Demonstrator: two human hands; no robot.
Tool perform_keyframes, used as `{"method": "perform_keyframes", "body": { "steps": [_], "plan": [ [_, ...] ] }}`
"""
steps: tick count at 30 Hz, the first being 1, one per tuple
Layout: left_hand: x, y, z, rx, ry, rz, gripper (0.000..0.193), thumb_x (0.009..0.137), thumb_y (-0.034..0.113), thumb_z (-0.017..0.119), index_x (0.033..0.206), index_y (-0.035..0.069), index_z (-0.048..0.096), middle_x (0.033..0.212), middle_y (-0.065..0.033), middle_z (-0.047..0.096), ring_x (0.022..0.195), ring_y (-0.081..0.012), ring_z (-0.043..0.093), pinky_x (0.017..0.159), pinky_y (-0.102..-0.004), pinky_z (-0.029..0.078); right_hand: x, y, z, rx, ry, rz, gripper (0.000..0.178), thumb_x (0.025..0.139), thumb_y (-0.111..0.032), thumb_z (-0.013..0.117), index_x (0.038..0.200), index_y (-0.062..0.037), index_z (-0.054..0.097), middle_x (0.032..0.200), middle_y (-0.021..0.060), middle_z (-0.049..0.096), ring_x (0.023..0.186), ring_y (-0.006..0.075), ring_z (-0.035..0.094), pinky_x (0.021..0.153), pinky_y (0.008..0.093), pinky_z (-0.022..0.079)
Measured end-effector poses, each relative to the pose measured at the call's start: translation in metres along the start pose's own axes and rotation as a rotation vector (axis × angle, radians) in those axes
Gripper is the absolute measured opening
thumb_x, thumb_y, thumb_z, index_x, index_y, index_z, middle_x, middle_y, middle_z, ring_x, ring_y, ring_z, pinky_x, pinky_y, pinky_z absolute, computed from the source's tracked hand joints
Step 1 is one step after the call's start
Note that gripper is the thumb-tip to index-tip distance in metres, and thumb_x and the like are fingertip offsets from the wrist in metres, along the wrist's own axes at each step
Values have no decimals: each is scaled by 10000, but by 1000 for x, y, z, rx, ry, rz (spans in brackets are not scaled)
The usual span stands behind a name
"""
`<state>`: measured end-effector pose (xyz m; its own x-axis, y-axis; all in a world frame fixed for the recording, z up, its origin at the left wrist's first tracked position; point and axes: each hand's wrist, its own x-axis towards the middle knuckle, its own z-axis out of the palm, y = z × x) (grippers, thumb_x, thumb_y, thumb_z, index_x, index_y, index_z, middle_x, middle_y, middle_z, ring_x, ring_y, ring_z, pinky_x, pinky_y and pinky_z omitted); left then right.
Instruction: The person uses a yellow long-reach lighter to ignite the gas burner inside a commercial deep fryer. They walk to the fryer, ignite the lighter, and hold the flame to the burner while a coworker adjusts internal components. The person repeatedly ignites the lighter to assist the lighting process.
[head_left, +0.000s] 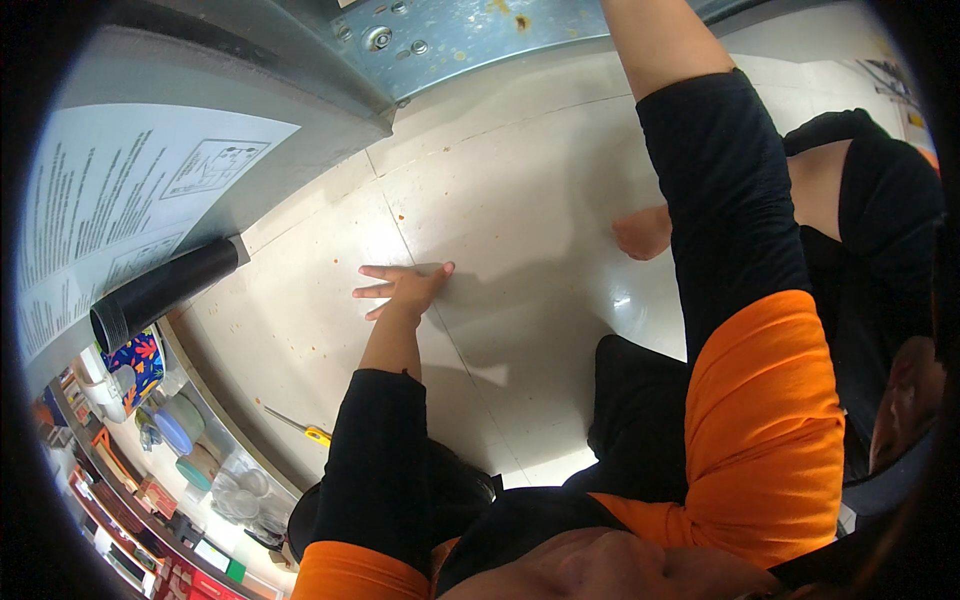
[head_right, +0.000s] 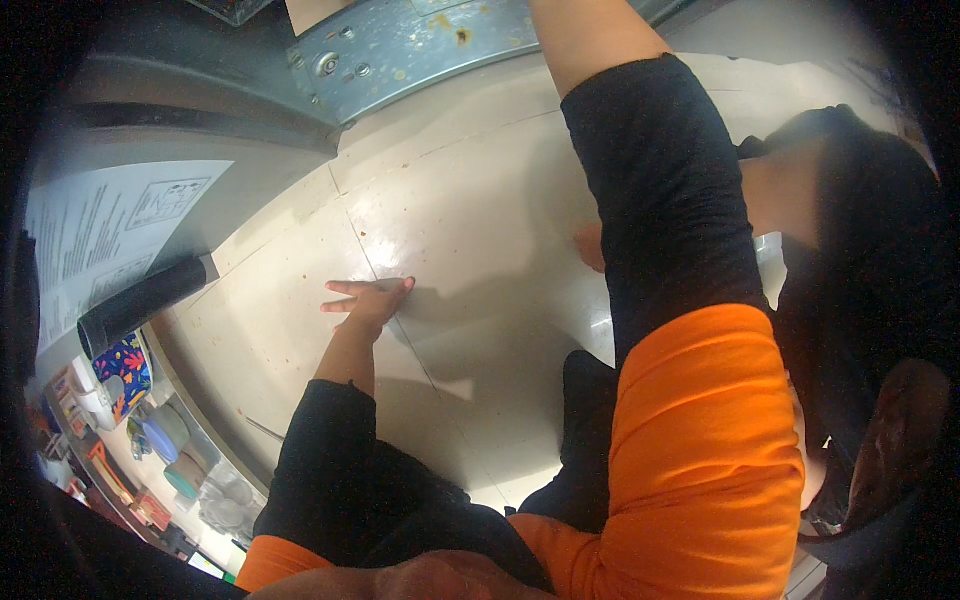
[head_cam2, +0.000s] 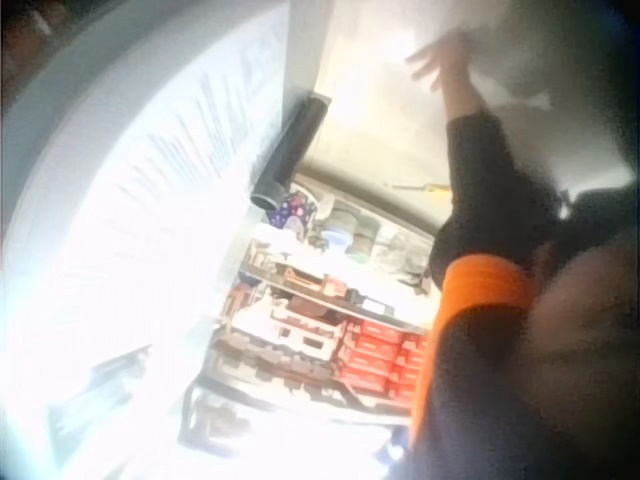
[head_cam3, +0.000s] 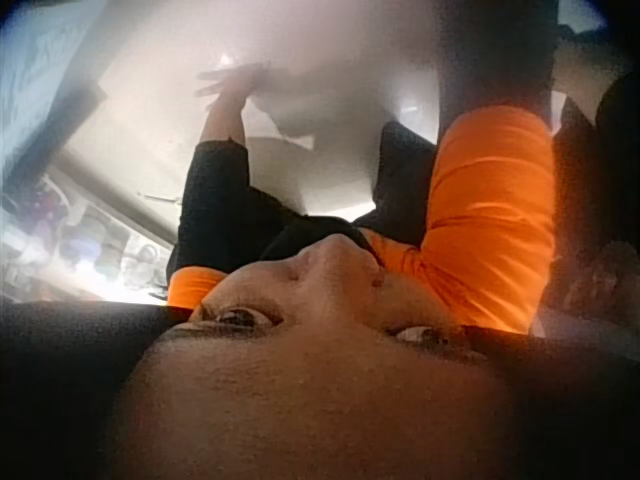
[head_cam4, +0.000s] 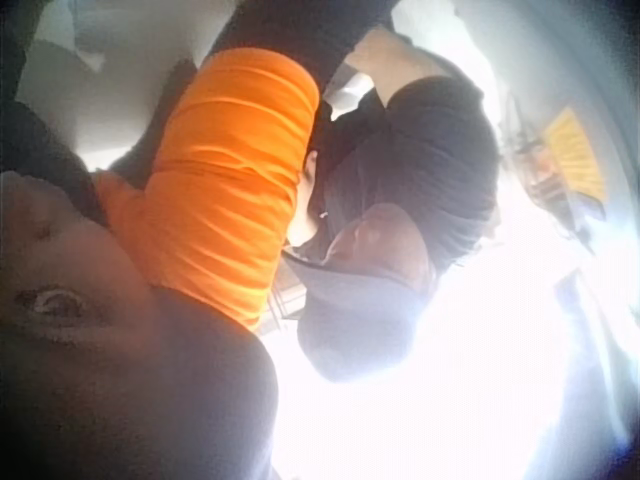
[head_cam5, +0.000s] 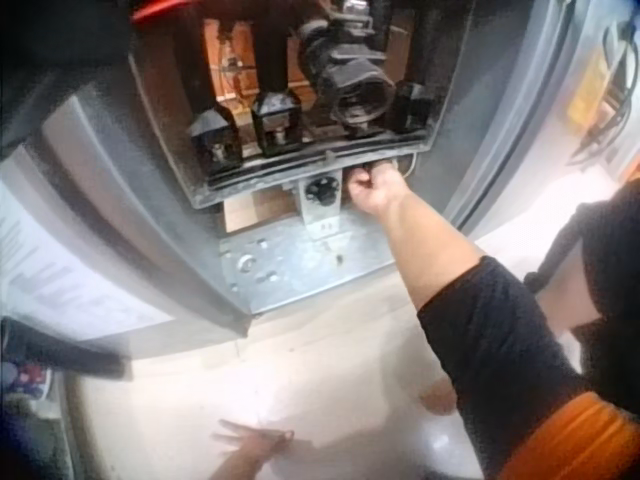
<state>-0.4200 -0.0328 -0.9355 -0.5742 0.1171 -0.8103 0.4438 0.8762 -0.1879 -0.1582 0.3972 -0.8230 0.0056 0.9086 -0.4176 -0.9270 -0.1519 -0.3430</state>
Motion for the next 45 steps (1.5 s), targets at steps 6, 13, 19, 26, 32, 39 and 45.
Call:
{"method": "perform_keyframes", "body": {
  "steps": [6,13,19,26,32,39,45],
  "plan": [
    [6,-2,2,-3,18,-11,1577,633,648,859,1495,59,-324,1530,-356,-317,1381,-681,-165,1136,-707,152,3,1,0,42,-79,-7,212,1063,-178,410,962,-185,597,828,2,585,616,118,477,426,212,339],
    [-15,7,-8,1,-21,-35,1543,703,661,806,1440,13,-385,1502,-401,-319,1388,-682,-133,1142,-704,72,-13,-27,2,16,-252,397,211,1022,-188,457,845,-116,547,718,18,462,563,106,388,392,215,219],
    [-5,3,-4,-11,-9,-28,1569,651,646,849,1481,57,-344,1526,-357,-324,1373,-693,-156,1138,-702,162,3,-26,-10,115,-315,487,217,1010,-183,501,807,-125,553,685,4,441,544,96,364,400,220,213],
    [-7,4,-6,3,-33,-40,1567,653,630,855,1478,72,-354,1528,-342,-333,1376,-690,-157,1119,-710,222,5,-12,-7,102,-248,197,187,1035,-205,488,895,-122,579,761,7,539,547,112,400,414,227,277],
    [-10,8,-3,-17,16,-85,1574,643,638,858,1480,107,-364,1542,-319,-331,1397,-661,-162,1123,-700,229,0,-27,-5,144,-287,430,168,992,-152,524,857,-120,619,770,15,582,581,109,460,402,220,260],
    [-5,6,0,6,29,-73,1547,665,638,847,1486,110,-353,1543,-323,-327,1400,-671,-114,1147,-694,158,0,-31,-3,177,-160,411,122,967,-189,559,897,-114,626,847,53,613,668,141,507,485,260,310],
    [2,1,0,-1,-17,-27,1580,648,690,827,1471,27,-349,1502,-394,-327,1370,-681,-199,1131,-722,75,28,-17,-23,185,-96,107,276,1024,-190,472,1178,-57,658,1172,127,703,1108,295,668,967,482,563]
  ]
}}
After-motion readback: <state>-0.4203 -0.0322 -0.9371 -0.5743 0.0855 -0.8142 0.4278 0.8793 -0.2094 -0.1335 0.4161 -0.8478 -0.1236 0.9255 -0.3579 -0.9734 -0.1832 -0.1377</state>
